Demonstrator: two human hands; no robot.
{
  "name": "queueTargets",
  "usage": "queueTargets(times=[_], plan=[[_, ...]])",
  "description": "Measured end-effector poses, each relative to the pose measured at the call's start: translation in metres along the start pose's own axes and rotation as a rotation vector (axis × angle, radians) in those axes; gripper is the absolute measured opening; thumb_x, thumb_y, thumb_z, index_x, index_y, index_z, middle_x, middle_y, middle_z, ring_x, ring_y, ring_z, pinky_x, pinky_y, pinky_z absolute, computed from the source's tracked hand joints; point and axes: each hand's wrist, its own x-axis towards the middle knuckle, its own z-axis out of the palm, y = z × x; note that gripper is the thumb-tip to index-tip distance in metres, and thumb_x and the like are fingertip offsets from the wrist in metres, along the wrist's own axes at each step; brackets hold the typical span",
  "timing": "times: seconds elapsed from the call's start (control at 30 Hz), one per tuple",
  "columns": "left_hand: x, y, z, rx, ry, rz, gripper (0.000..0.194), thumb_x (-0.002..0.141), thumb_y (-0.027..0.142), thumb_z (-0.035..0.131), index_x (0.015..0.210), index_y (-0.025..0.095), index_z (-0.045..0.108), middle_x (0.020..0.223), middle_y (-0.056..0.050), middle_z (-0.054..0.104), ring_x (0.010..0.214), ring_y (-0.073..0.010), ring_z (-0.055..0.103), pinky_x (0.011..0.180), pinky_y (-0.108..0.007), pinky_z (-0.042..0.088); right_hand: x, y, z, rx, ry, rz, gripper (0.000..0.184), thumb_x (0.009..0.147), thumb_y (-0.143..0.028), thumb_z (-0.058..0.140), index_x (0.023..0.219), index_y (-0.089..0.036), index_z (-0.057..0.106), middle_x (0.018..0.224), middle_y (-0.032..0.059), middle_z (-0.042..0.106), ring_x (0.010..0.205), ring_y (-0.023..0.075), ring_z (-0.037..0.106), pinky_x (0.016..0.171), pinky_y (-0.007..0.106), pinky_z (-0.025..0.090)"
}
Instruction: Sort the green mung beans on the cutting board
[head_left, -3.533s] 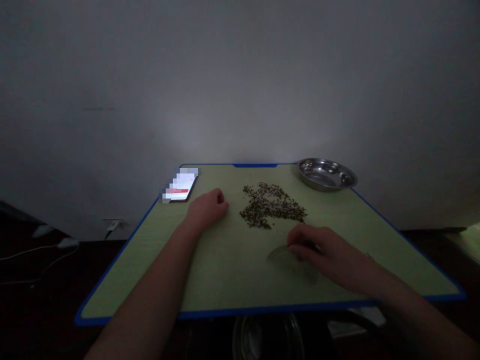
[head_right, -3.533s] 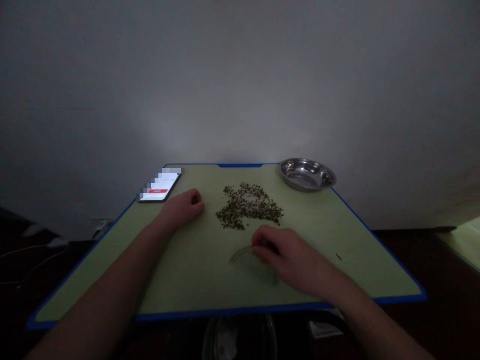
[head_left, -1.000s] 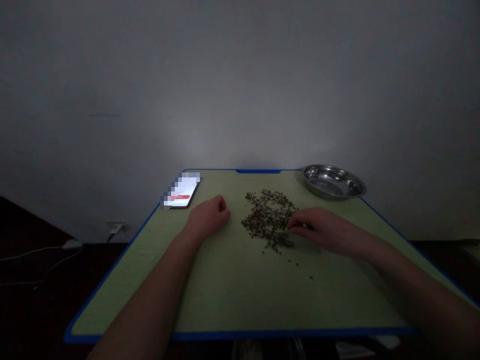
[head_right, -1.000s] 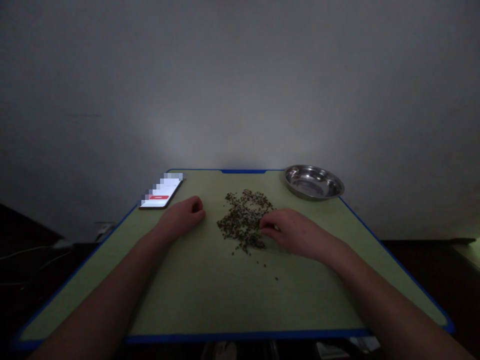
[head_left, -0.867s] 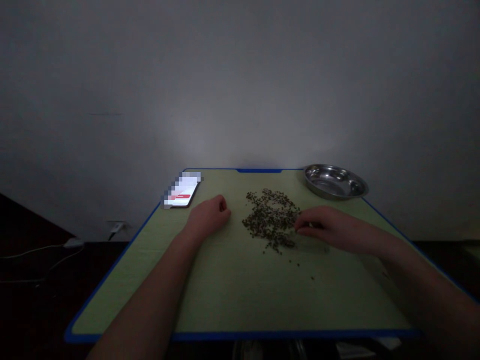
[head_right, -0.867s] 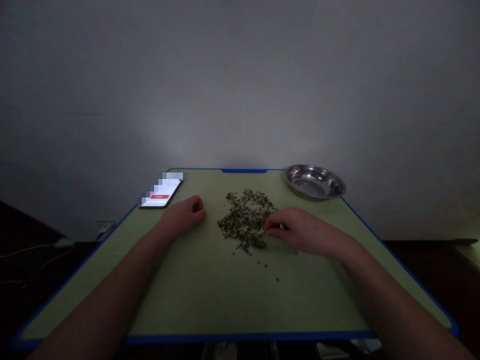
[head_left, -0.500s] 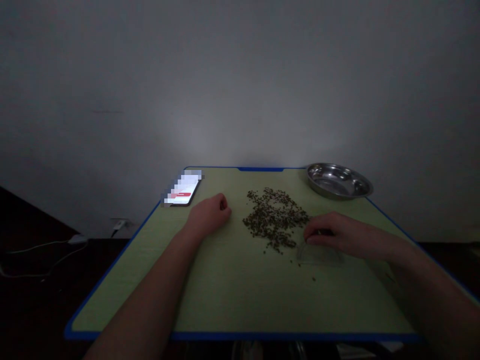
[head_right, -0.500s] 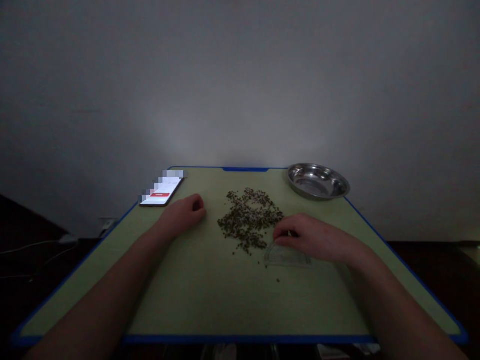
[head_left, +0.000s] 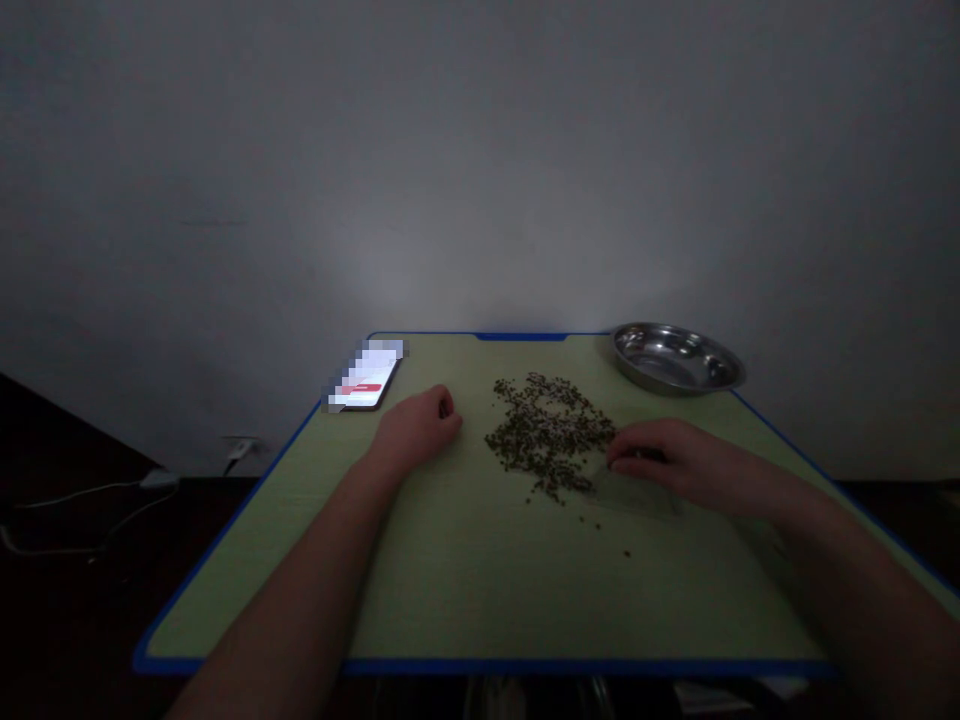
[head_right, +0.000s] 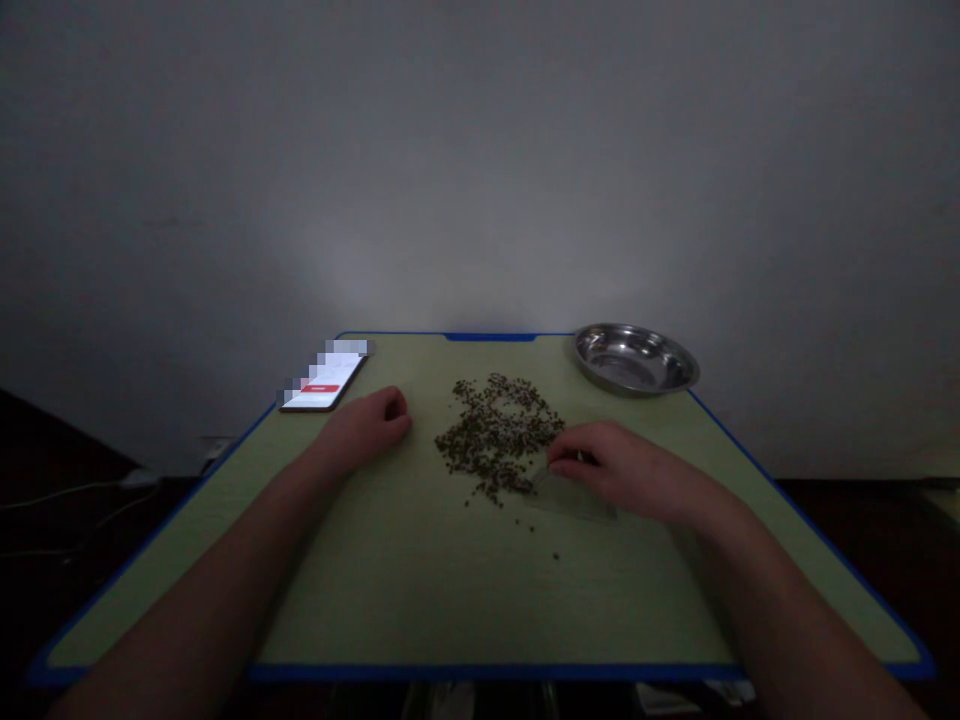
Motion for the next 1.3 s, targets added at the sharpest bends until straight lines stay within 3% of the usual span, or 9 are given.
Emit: queueTargets(times=[0.13,0.4,0.67,1.3], plan=[[-0.001,0.001,-0.002,-0.007,-0.008,-0.002,0.015,0.076,0.032,0.045,0.082,0.022,0.055,0.082,-0.005,0.065,0.07,-0.0172,0.055,0.059,-0.028,0.033,-0.006,0.005,-0.004,0.038,-0.073,0.016,0.025,0.088,-0.039,0.051,0.086,-0.02,0.068,0.081,0.0026,0.068,0.074,0.0183,0.06,0.066,0.029,0.044],[-0.002,0.003,-0.004,0.014,-0.017,-0.015,0.017,0.077,0.032,0.045,0.085,0.022,0.056,0.084,-0.005,0.066,0.075,-0.0191,0.058,0.06,-0.029,0.036,-0.003,0.0,0.003,0.053,-0.08,-0.001,0.021,0.087,-0.035,0.053,0.086,-0.021,0.069,0.082,0.0026,0.068,0.073,0.018,0.059,0.063,0.029,0.044],[0.0,0.001,-0.001,0.008,-0.014,0.003,0.017,0.078,0.032,0.045,0.085,0.022,0.056,0.085,-0.006,0.066,0.075,-0.0189,0.058,0.061,-0.029,0.036,0.002,-0.006,0.005,-0.03,0.029,0.018,0.023,0.089,-0.033,0.05,0.085,-0.019,0.068,0.079,0.0041,0.068,0.07,0.0174,0.059,0.062,0.028,0.043],[-0.001,0.002,-0.003,0.023,-0.022,-0.001,0.017,0.078,0.032,0.045,0.085,0.022,0.056,0.084,-0.006,0.066,0.074,-0.0187,0.058,0.06,-0.029,0.036,0.015,-0.03,0.028,-0.064,0.143,-0.045,0.017,0.088,-0.026,0.052,0.082,-0.019,0.067,0.077,0.0035,0.067,0.071,0.0161,0.058,0.064,0.027,0.039]])
